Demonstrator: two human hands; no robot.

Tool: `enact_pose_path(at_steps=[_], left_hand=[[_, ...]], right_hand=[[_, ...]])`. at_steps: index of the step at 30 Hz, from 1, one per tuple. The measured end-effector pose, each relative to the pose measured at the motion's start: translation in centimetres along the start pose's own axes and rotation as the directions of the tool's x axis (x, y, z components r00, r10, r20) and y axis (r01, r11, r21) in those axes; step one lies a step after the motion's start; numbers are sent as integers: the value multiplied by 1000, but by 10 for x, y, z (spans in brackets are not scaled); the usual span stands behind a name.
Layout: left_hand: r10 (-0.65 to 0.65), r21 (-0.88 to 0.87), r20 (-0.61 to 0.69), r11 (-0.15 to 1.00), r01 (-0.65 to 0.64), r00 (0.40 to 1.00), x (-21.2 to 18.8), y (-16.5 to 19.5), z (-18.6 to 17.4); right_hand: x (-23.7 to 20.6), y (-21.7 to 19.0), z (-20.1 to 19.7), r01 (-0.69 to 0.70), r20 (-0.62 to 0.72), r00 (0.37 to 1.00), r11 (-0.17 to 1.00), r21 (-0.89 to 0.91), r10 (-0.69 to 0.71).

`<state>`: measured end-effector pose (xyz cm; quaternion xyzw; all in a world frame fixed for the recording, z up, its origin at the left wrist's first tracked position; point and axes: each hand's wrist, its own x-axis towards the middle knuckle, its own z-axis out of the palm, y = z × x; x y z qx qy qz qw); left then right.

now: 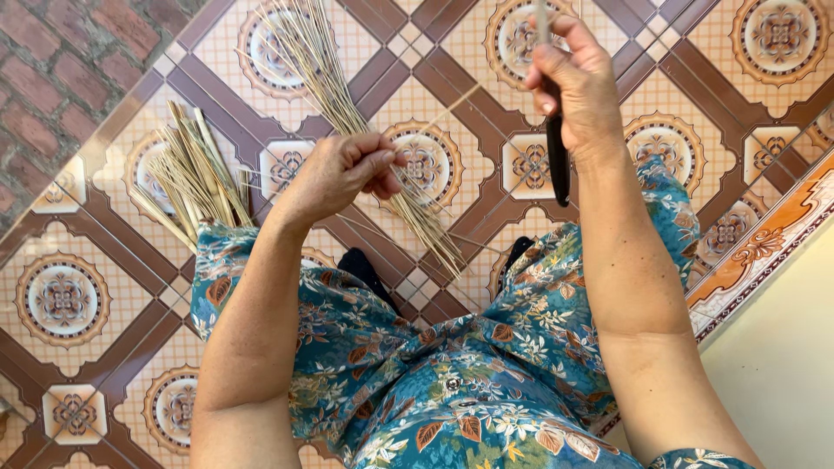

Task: The person sits on a tiled floor and uses a knife to split long dried bamboo strips into thinner strands. They hold a bundle in one hand and repeatedly scrape the knife along individual strips to separate them, then place the processed pieces back on the floor.

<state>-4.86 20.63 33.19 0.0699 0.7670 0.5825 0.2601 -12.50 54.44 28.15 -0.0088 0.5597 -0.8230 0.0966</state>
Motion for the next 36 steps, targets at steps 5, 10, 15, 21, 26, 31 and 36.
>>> enact_pose_path(at_steps=[5,10,15,21,26,31,36], left_hand=[[-32,244,-15,969,34,999,-1,6,-10],[-97,394,-101,910,130,990,3,13,3],[53,198,-105,980,-31,993,23,5,25],[-8,-25,-53,1000,7,999,37,-18,18],[-93,84,-24,992,95,995,23,-23,-5],[-82,104,-10,991,82,997,22,-9,-4],[1,11,-102,1000,0,995,36,-4,24]], right_hand=[[-6,-4,10,10,-19,1000,997,79,-9],[-16,7,42,-19,38,999,998,67,16],[-24,10,66,-43,67,997,999,-33,46],[-26,5,58,-45,61,997,992,-121,53],[-18,-13,21,53,2,999,998,-44,-53],[-24,-11,25,56,-25,998,996,-73,-58],[-35,5,60,-48,56,997,983,-180,59]])
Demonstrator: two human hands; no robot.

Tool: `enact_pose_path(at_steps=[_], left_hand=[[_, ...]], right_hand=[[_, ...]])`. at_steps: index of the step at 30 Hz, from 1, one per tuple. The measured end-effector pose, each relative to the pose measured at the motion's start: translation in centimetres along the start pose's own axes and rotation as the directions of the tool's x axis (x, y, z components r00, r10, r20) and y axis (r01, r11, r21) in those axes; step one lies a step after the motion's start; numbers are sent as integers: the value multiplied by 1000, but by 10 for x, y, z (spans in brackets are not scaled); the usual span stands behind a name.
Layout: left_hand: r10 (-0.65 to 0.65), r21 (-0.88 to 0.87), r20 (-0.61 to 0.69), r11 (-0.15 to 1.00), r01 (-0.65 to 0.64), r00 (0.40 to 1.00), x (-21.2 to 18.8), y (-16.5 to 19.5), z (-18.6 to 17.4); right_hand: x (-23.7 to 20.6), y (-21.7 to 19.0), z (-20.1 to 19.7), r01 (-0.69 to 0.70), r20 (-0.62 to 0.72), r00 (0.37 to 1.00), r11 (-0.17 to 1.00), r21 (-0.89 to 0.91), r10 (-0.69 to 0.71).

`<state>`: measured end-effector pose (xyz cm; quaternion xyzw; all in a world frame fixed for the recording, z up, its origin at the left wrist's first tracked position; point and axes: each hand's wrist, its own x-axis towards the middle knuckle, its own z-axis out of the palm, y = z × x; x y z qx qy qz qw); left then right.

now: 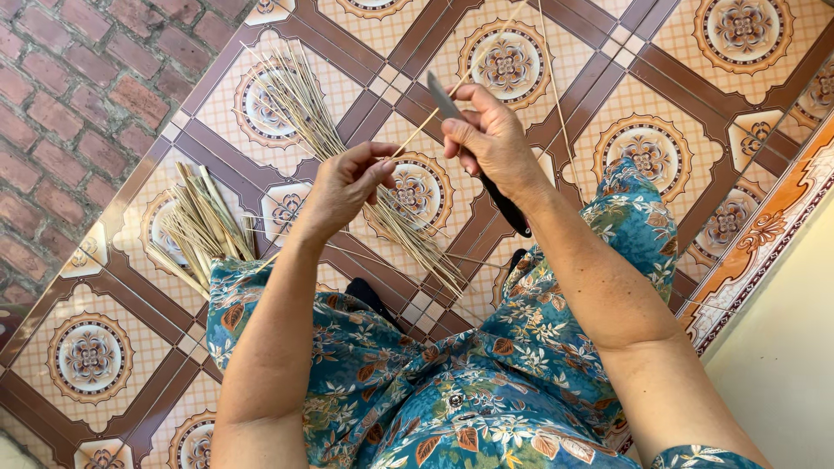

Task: The person sits on a tiled floor and uses a knife to split long dried bamboo strips into thinner strands. They hold a bundle in one hand and repeatedly scrape the knife along individual strips to separate them, then place the processed pieces back on the floor.

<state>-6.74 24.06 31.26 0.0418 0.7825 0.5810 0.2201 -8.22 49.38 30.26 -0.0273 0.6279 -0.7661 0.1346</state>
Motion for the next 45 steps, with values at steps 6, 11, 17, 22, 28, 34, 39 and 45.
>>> enact_pose_path(at_steps=[6,11,17,22,28,34,39,45], left_hand=[[176,-25,-64,984,-178,982,-1,-8,-8],[150,19,-62,989,-150,987,-9,-5,-14],[11,35,-48,999,-9,999,-20,9,-24],[47,-17,-12,999,-47,999,-22,2,-34],[51,-99,-115,993,-63,992,-18,-8,-29],[124,-206,-165,966,-157,978,-9,-7,-22],[131,-256,-138,953,-163,982,-7,-4,-16],[133,-288,-84,945,-152,988,-12,5,-15]], right_hand=[[11,-9,-18,49,-15,999,987,155,-48],[14,-8,-32,63,-39,997,990,126,-59],[15,-8,-33,96,-60,994,979,182,-86],[15,-8,-46,127,-47,992,968,217,-119],[12,-6,-33,82,-16,997,989,120,-81],[-13,-8,24,31,177,984,999,-42,-23],[-19,-12,50,-124,291,950,992,28,111],[-16,-13,52,-165,325,932,986,-8,159]])
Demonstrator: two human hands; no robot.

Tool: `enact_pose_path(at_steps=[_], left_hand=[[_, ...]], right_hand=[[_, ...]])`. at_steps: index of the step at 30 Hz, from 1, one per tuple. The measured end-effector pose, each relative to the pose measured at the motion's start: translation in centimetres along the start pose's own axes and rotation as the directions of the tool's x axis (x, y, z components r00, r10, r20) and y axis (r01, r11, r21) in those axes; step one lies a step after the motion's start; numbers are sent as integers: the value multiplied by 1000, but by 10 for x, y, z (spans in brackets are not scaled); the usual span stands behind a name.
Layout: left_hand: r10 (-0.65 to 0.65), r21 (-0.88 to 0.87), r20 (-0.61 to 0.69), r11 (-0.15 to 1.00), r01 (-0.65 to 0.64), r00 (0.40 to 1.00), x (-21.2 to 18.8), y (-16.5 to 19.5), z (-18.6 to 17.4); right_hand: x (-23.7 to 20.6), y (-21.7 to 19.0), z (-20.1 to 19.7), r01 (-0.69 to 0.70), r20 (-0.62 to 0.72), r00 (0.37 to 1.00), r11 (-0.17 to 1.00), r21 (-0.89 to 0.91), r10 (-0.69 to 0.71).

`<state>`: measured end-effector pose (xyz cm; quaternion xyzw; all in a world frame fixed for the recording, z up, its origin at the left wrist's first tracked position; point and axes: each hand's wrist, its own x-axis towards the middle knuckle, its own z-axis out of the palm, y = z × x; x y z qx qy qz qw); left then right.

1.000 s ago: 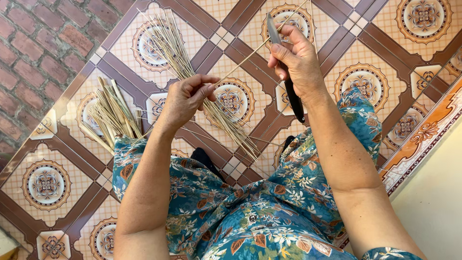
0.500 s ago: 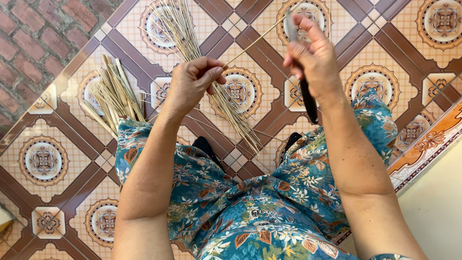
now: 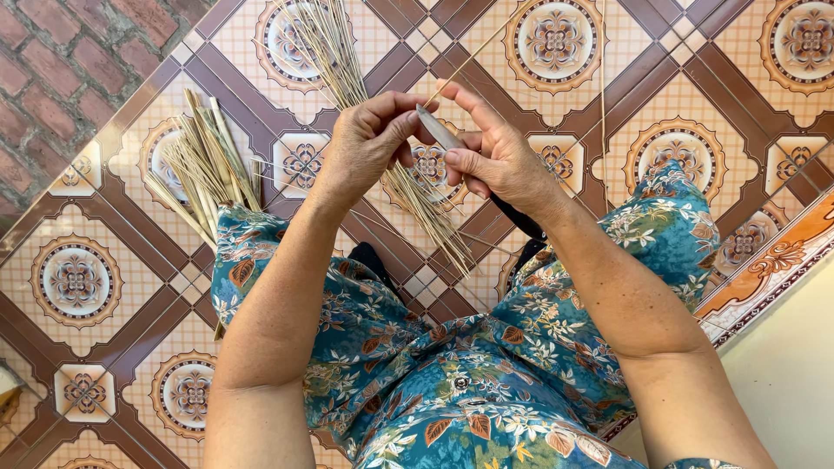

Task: The person sits on a tiled floor and uses a knife to split long dried bamboo strips into thinner strands. They hold a bundle in one hand and repeatedly scrape the knife along individual strips to separate them, then place the processed pieces back on the floor.

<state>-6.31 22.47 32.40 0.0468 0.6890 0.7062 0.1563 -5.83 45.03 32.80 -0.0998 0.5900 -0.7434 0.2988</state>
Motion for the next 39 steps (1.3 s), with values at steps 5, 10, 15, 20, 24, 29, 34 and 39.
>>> enact_pose_path(at_steps=[5,10,15,20,24,29,34,39], left_hand=[[-19,-64,42,998,21,999,-2,4,2],[-34,-99,36,994,38,999,2,-1,5],[-13,-112,-6,994,12,1000,4,-9,7],[-5,-103,-30,995,2,1000,6,-11,8],[8,-148,-24,989,-11,1000,6,-9,7],[-20,-45,-105,999,15,994,7,-8,6],[24,23,-133,999,-21,991,7,-7,4],[42,98,-175,995,-25,984,5,-8,-1]], right_hand=[[-1,4,-1,60,14,998,998,27,-60],[1,8,-2,91,-34,995,996,23,-90],[1,15,0,132,-75,989,989,64,-127],[1,18,3,123,-63,991,991,48,-120],[2,19,2,147,-74,987,987,67,-142],[2,20,-8,119,-119,986,992,30,-115],[3,13,-40,283,-257,932,957,69,-257],[-4,0,-69,422,-398,860,884,200,-320]])
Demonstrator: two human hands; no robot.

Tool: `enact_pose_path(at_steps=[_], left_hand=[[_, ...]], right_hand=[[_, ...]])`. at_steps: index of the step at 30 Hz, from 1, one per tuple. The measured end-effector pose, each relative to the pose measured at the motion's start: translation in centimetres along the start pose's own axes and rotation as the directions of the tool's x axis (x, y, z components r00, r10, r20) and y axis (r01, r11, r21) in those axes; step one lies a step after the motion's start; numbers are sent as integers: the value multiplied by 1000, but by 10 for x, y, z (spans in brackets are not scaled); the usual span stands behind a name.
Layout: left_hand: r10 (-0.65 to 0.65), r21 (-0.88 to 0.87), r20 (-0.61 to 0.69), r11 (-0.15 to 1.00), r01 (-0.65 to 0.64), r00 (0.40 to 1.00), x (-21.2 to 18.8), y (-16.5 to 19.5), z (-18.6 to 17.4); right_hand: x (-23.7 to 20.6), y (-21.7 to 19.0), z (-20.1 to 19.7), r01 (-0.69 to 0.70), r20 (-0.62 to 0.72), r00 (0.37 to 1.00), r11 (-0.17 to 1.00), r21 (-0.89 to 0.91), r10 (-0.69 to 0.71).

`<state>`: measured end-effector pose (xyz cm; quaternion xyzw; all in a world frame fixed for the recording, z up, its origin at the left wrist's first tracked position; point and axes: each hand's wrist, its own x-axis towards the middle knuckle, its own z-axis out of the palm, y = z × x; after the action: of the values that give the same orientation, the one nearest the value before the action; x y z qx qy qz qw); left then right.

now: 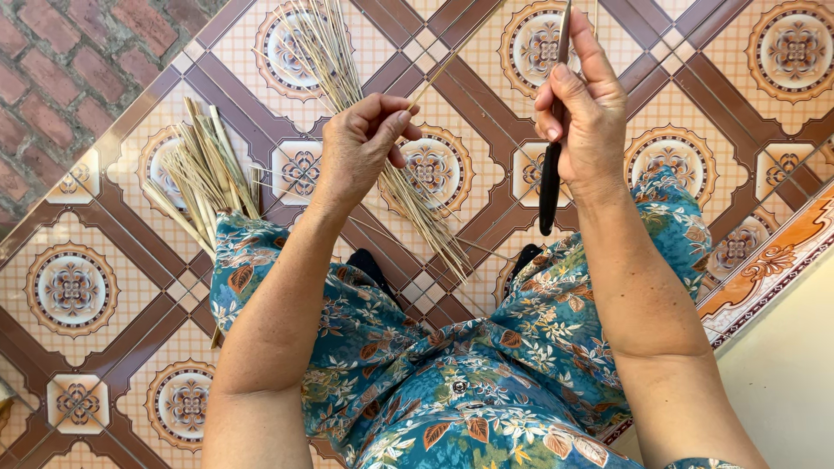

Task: The person sits on a tiled floor and uses a knife to split long dried bamboo strips into thinner strands. They hold a bundle in one hand and repeatedly scrape the knife along individual strips to separate them, then place the processed pieces back on the floor.

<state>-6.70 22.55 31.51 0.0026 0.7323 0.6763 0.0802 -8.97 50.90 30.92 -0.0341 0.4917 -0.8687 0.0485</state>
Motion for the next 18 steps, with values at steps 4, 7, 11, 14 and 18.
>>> enact_pose_path(at_steps=[4,7,11,14,18], left_hand=[[5,8,30,1000,-5,1000,-1,-3,-4],[-33,91,80,996,25,996,-4,-4,-7],[-89,137,165,988,66,982,-5,2,-11],[-79,152,200,987,48,977,-5,8,-12],[-56,100,206,994,36,977,2,9,4]], right_hand=[[-6,2,1,-58,42,997,994,-96,63],[-6,4,2,-45,112,992,986,-162,64],[0,1,0,-35,98,994,995,-99,44],[-1,3,5,-54,101,993,989,-135,68],[-13,17,26,-140,211,960,970,-201,182]])
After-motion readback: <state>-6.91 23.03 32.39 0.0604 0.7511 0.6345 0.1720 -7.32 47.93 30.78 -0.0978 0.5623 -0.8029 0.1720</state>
